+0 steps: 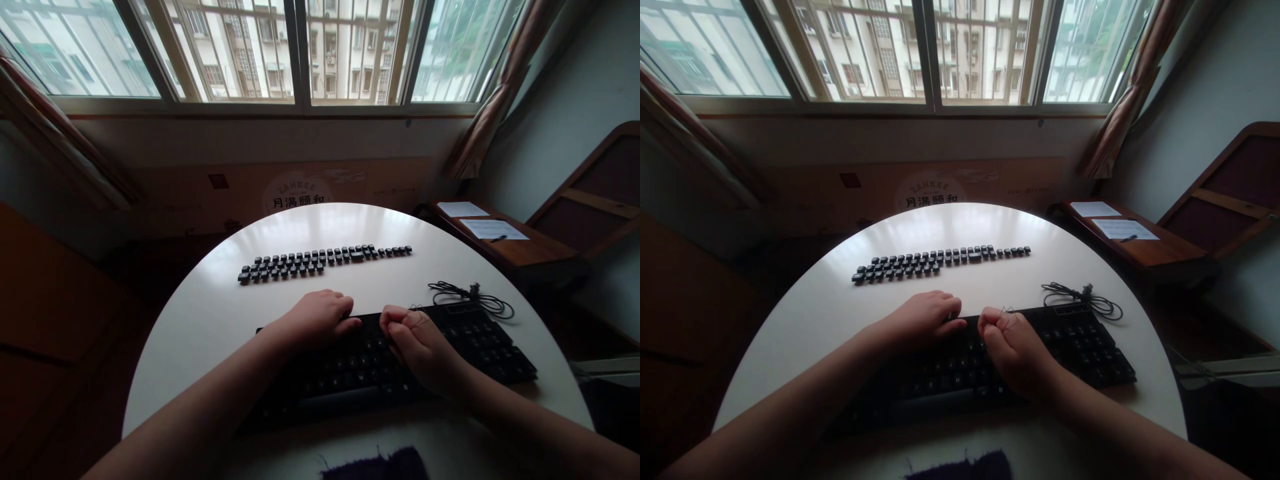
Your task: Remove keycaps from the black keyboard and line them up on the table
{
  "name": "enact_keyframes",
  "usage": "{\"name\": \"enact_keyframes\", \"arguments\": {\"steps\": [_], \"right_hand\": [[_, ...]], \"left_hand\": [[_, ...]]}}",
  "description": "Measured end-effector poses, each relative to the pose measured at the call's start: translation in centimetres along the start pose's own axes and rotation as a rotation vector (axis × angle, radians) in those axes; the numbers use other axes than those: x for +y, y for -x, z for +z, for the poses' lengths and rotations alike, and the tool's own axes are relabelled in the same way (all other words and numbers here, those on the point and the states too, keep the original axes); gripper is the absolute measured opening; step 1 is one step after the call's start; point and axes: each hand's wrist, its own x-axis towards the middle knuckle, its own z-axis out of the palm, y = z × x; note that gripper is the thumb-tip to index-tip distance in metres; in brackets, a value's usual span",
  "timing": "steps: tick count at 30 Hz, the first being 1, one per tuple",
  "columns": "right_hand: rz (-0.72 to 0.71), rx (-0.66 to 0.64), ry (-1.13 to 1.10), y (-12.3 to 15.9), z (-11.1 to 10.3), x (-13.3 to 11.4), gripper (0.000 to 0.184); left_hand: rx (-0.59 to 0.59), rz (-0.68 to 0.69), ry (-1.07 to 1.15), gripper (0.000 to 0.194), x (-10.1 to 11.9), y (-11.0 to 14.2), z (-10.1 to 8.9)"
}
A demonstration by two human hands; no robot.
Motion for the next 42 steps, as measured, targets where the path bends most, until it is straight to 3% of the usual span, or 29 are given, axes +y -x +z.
{"name": "enact_keyframes", "arguments": {"steps": [8,12,20,27,33,42], "right_hand": [[-0.112,-0.023,0.286,0.4,0.7,-0.6,0.019],[-0.177,-0.028,0.315,0.3,1.0,-0.6,0.018],[-0.043,0.046,-0.082,0.1,0.9,0.2,0.022],[0.14,0.172,-0.592,-0.6,1.2,-0.2,0.016],[0.09,0.095,-0.638,-0.7,1.1,0.2,0.019],[-0.059,0.062,-0.532,-0.2,1.0,0.1,0.019]], "left_hand": [[0.004,-0.012,-0.001,0.029,0.2,0.1,-0.3],[0.009,-0.011,-0.009,0.029,0.3,0.1,-0.3],[-0.009,-0.028,-0.015,0.03,0.2,0.1,-0.4],[0.001,-0.019,-0.013,0.031,0.0,0.1,-0.1],[0.037,-0.013,0.024,0.029,0.1,0.4,-0.8],[0.076,0.087,0.048,0.018,2.2,1.8,-3.4]]}}
